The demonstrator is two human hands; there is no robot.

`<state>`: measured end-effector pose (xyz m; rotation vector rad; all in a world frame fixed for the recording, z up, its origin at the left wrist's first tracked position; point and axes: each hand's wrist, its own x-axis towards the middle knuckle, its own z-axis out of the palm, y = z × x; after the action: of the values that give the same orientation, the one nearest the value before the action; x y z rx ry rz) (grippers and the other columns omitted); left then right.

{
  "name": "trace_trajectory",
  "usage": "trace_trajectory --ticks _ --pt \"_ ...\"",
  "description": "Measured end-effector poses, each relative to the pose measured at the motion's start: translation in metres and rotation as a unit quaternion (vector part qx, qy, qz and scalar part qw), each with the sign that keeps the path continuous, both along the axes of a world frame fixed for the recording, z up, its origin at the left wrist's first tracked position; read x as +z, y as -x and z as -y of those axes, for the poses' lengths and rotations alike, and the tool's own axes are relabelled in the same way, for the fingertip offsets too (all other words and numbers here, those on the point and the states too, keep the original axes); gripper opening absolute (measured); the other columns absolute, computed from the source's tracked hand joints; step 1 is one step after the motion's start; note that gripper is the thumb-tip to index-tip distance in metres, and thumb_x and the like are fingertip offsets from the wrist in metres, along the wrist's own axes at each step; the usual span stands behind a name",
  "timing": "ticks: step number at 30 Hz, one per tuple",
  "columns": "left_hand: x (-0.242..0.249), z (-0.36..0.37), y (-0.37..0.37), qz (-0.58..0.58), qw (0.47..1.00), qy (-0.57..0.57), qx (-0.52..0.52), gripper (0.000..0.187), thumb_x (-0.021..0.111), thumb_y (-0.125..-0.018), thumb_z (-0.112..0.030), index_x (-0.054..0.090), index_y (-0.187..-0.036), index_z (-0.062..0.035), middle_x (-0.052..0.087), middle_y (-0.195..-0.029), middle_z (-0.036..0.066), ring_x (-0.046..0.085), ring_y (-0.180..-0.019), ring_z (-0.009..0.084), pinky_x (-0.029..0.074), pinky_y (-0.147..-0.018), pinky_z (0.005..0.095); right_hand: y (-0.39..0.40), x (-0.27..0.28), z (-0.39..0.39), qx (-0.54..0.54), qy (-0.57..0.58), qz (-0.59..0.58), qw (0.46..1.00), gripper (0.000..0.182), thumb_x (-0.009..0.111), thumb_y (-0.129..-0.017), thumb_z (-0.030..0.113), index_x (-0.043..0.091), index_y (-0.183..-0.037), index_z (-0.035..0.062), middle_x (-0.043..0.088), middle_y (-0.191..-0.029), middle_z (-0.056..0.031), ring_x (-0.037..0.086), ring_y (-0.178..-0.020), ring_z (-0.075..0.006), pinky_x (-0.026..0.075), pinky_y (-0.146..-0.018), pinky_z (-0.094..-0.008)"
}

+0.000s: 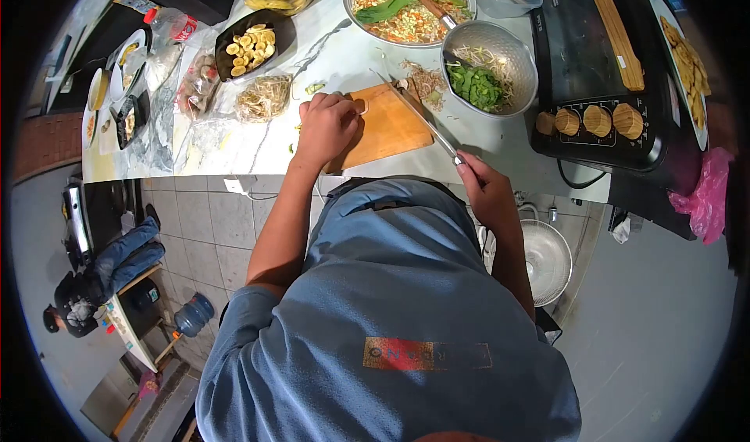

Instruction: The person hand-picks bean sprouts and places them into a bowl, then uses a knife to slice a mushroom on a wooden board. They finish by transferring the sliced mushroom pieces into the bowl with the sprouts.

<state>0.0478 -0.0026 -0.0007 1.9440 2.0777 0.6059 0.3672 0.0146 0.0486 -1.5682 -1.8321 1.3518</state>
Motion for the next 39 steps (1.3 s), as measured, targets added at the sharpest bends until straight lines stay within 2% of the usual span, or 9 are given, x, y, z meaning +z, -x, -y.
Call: trace_trajectory --ticks 3,5,6,8,9,11,24,26,39 --pt "-0.001 0.002 -0.001 0.011 1.000 -0.006 0.026 0.017 0.073 -0.085 -0.025 0.074 -0.098 -0.0145 0.069 -0.100 0.001 0.059 -0.103 0.0256 0.037 -0.089 0.0414 0.007 0.007 -0.003 0.018 0.022 0.018 0.999 0.034 0.062 -0.099 0.026 0.068 -0.124 0.0035 0.073 -0.086 -0.0152 0.063 -0.072 -0.0124 0.050 -0.071 -0.0282" --pt "0.002 0.003 -0.004 0.007 0.999 -0.004 0.034 0.017 0.073 -0.085 -0.026 0.073 -0.098 -0.0142 0.069 -0.100 0.002 0.058 -0.103 0.0255 0.037 -0.089 0.0413 0.011 0.010 -0.004 0.051 0.038 0.030 0.998 0.034 0.062 -0.099 0.027 0.069 -0.123 0.0041 0.073 -0.088 -0.0194 0.070 -0.075 -0.0212 0.052 -0.073 -0.0321" --pt "0.003 0.004 -0.005 0.002 0.999 -0.004 0.042 0.018 0.074 -0.086 -0.028 0.073 -0.097 -0.0140 0.069 -0.100 0.002 0.058 -0.102 0.0255 0.037 -0.088 0.0413 0.013 0.010 -0.003 0.051 0.039 0.031 0.997 0.034 0.062 -0.099 0.027 0.069 -0.123 0.0041 0.073 -0.088 -0.0194 0.070 -0.075 -0.0212 0.052 -0.073 -0.0321" --pt "-0.001 0.004 -0.007 0.001 0.999 -0.004 0.049 0.019 0.075 -0.086 -0.030 0.072 -0.096 -0.0139 0.069 -0.099 0.002 0.058 -0.102 0.0253 0.037 -0.087 0.0414 0.016 0.010 -0.002 0.071 0.014 0.059 0.996 0.034 0.062 -0.098 0.029 0.070 -0.121 0.0054 0.072 -0.090 -0.0227 0.073 -0.082 -0.0312 0.054 -0.076 -0.0360" --pt "-0.004 0.004 -0.007 -0.002 0.998 -0.004 0.055 0.021 0.075 -0.087 -0.033 0.072 -0.096 -0.0139 0.069 -0.098 0.002 0.058 -0.101 0.0252 0.036 -0.086 0.0414 0.018 0.010 -0.002 0.072 0.014 0.060 0.996 0.034 0.062 -0.098 0.029 0.070 -0.121 0.0054 0.072 -0.090 -0.0227 0.073 -0.082 -0.0312 0.054 -0.076 -0.0360" --pt "-0.008 0.003 -0.007 0.000 0.998 -0.008 0.060 0.021 0.076 -0.086 -0.032 0.072 -0.095 -0.0141 0.069 -0.097 0.002 0.058 -0.101 0.0250 0.036 -0.085 0.0415 0.020 0.011 -0.001 0.070 0.025 0.065 0.995 0.034 0.063 -0.098 0.031 0.070 -0.121 0.0067 0.072 -0.093 -0.0234 0.072 -0.087 -0.0365 0.054 -0.078 -0.0386" --pt "-0.013 0.002 -0.004 0.024 0.997 -0.027 0.065 0.014 0.077 -0.084 -0.028 0.076 -0.091 -0.0160 0.068 -0.094 0.000 0.058 -0.098 0.0234 0.034 -0.082 0.0402 0.023 0.016 0.001 0.082 0.022 0.106 0.991 0.034 0.064 -0.096 0.032 0.071 -0.120 0.0088 0.072 -0.093 -0.0227 0.072 -0.088 -0.0366 0.055 -0.079 -0.0392" --pt "-0.012 0.001 -0.004 0.024 0.997 -0.028 0.066 0.013 0.077 -0.084 -0.028 0.076 -0.090 -0.0159 0.068 -0.094 0.000 0.058 -0.098 0.0233 0.034 -0.082 0.0401 0.023 0.013 0.002 0.083 0.004 0.089 0.993 0.034 0.064 -0.097 0.025 0.069 -0.122 0.0030 0.071 -0.080 -0.0172 0.062 -0.067 -0.0134 0.050 -0.068 -0.0291" --pt "-0.015 0.001 -0.004 0.037 0.996 -0.044 0.064 0.014 0.077 -0.084 -0.029 0.076 -0.088 -0.0152 0.067 -0.088 0.000 0.055 -0.095 0.0229 0.033 -0.083 0.0411 0.027 0.016 0.003 0.078 -0.003 0.106 0.991 0.033 0.065 -0.096 0.026 0.070 -0.121 0.0048 0.071 -0.081 -0.0199 0.066 -0.067 -0.0171 0.051 -0.069 -0.0303"
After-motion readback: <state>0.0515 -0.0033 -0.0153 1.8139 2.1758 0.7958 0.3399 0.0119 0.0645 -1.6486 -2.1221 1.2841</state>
